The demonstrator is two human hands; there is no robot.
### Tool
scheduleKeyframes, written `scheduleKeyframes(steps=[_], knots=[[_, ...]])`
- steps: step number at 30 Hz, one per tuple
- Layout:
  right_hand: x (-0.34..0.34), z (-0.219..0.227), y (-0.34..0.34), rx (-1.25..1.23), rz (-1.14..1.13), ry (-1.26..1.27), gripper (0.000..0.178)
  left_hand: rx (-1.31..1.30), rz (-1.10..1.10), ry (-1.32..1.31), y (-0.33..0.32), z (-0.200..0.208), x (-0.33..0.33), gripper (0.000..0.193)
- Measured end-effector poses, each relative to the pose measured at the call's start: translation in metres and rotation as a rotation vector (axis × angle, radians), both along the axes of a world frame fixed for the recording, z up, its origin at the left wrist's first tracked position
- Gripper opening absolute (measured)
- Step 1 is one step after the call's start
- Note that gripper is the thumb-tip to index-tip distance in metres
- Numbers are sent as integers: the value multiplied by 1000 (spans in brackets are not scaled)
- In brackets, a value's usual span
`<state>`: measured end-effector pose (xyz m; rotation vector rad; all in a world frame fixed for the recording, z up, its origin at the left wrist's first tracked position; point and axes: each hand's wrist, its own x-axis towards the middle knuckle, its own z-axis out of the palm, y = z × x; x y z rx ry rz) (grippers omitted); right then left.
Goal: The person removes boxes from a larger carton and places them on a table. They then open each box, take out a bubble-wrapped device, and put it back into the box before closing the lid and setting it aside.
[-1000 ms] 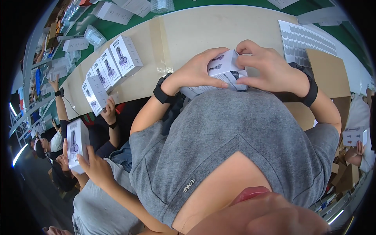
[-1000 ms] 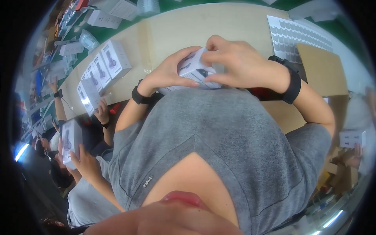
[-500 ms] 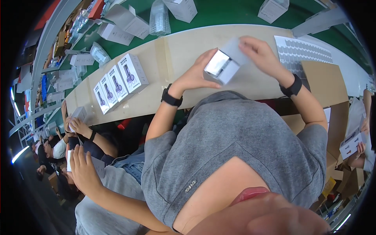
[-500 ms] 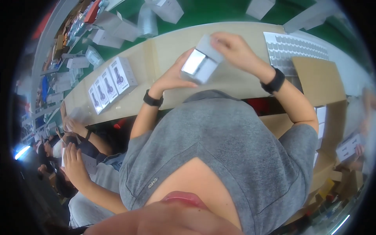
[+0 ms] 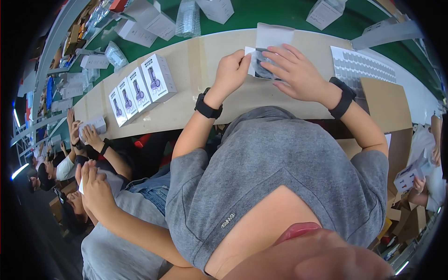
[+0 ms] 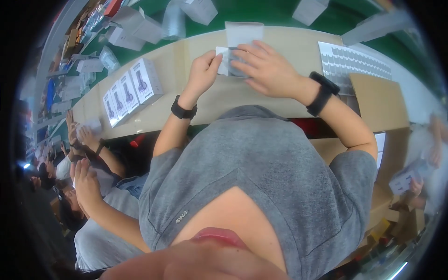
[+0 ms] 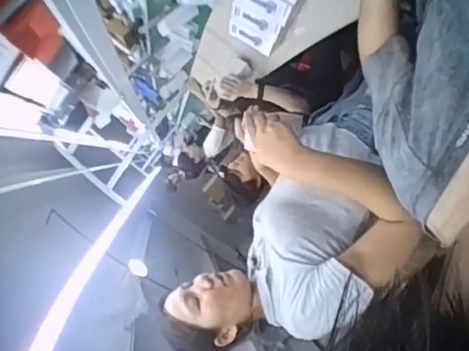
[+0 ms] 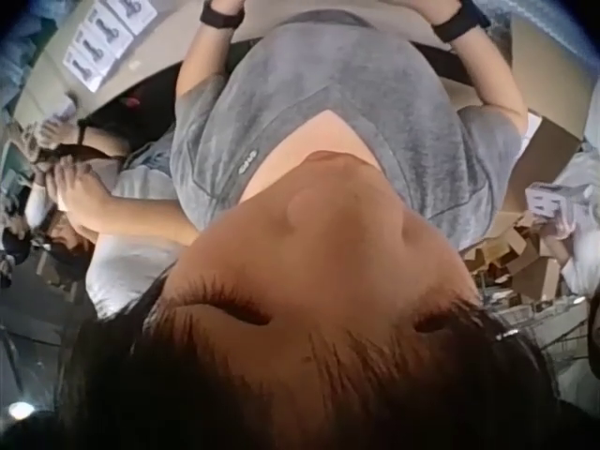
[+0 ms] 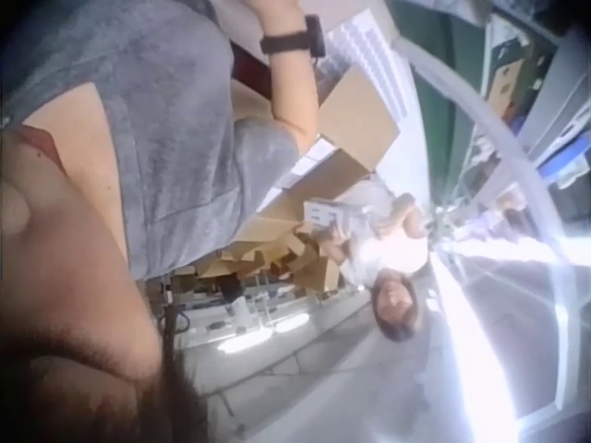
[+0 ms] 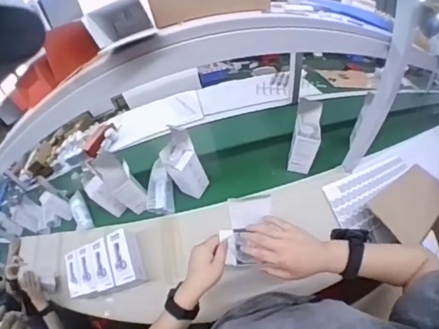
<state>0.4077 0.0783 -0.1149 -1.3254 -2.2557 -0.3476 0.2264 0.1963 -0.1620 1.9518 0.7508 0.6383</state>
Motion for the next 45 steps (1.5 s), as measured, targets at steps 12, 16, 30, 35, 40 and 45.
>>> scheduleKeyframes(steps=[12, 16, 30, 35, 40, 45], knots=[[28, -30, -24, -98, -189, 86, 21, 847, -4, -248, -10, 25, 33, 11], [30, -26, -17, -102, -165, 113, 19, 885, -220, 21, 1, 19, 41, 19], [8, -10, 5, -3, -148, 144, 23, 1025, -637, 603, 32, 37, 76, 15], [6, -6, 4, 19, -106, 122, 33, 663, -443, 184, 43, 43, 40, 20], [2, 15, -3, -158, -1, 184, 36, 351, -355, -146, 28, 44, 5, 36], [-19, 46, 11, -261, -91, 365, 38, 96, -296, -296, 15, 48, -10, 39]])
